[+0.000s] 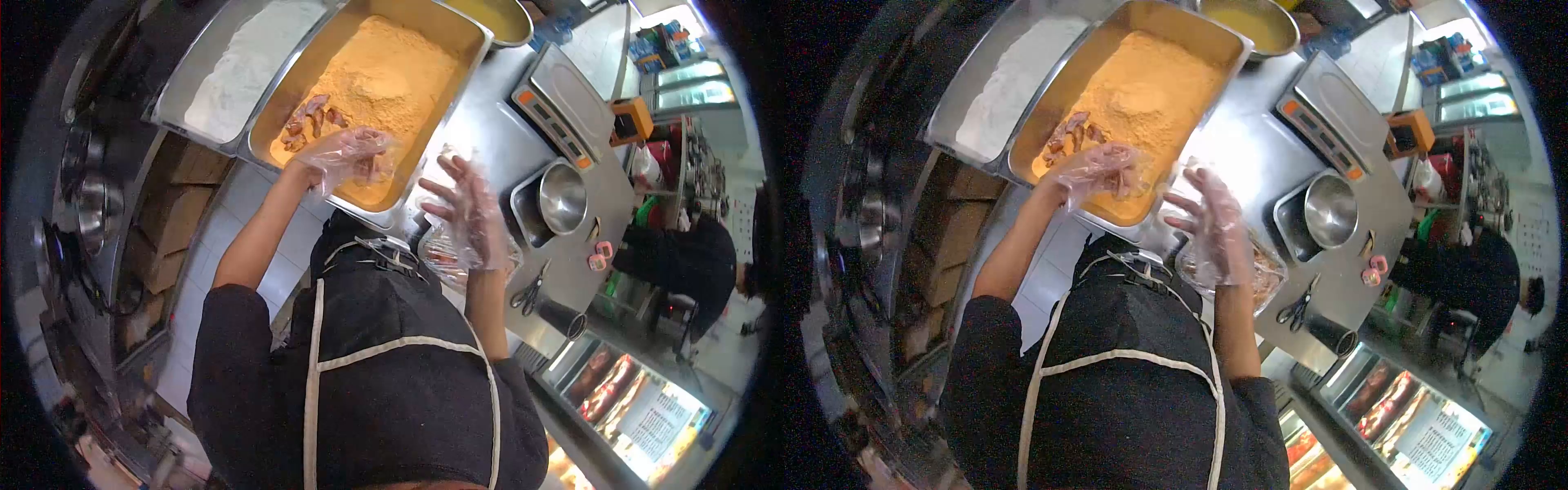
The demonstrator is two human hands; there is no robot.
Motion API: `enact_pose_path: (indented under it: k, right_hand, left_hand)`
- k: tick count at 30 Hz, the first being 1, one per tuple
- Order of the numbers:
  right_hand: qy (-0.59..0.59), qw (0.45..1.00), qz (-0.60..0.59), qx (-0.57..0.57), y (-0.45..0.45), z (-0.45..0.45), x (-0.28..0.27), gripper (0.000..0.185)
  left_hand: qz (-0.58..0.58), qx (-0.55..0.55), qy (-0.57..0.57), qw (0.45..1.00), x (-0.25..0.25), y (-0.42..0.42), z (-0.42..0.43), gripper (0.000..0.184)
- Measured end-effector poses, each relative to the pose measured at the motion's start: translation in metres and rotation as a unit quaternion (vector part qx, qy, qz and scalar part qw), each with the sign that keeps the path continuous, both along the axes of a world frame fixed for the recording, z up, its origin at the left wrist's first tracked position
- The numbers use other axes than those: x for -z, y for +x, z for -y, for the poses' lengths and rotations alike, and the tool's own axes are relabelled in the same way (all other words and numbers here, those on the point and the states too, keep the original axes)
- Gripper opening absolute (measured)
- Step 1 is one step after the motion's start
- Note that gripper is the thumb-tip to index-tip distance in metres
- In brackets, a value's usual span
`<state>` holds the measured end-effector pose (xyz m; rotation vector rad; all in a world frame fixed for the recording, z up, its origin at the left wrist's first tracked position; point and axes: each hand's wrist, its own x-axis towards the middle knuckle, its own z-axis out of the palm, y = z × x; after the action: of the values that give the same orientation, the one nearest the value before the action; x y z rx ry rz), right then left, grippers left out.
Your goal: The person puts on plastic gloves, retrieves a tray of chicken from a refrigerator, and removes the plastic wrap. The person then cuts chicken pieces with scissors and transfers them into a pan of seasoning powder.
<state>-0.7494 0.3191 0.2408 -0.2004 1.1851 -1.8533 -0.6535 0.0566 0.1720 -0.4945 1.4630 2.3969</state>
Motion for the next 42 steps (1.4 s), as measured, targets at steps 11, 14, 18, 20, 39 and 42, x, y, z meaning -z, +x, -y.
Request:
enact_pose_path:
  k: [11,14,18,20,39,42]
  right_hand:
    - [0.191,0.961,-0.108,0.17,-0.023,-0.159,0.029,0.074]
    - [0.31,0.902,-0.266,0.137,-0.033,-0.187,0.075,0.026]
    - [0.489,0.756,-0.434,-0.037,-0.033,-0.17,0.098,0.021]
    - [0.575,0.653,-0.476,-0.13,-0.031,-0.161,0.104,0.023]
    - [0.509,0.744,-0.429,0.066,-0.044,-0.24,0.114,0.022]
    - [0.486,0.76,-0.399,0.167,-0.043,-0.254,0.121,0.021]
  left_hand:
    - [0.004,0.024,-0.465,0.885,-0.026,-0.013,0.053,0.072]
    - [-0.106,-0.097,-0.332,0.932,-0.04,-0.016,0.021,0.065]
    - [-0.25,-0.027,-0.194,0.948,-0.052,-0.041,-0.073,0.058]
    - [-0.192,0.09,-0.196,0.958,-0.062,-0.051,-0.13,0.054]
    - [-0.266,0.387,-0.578,0.667,0.033,-0.106,-0.27,0.041]
    - [-0.385,0.23,-0.614,0.65,0.077,-0.111,-0.259,0.031]
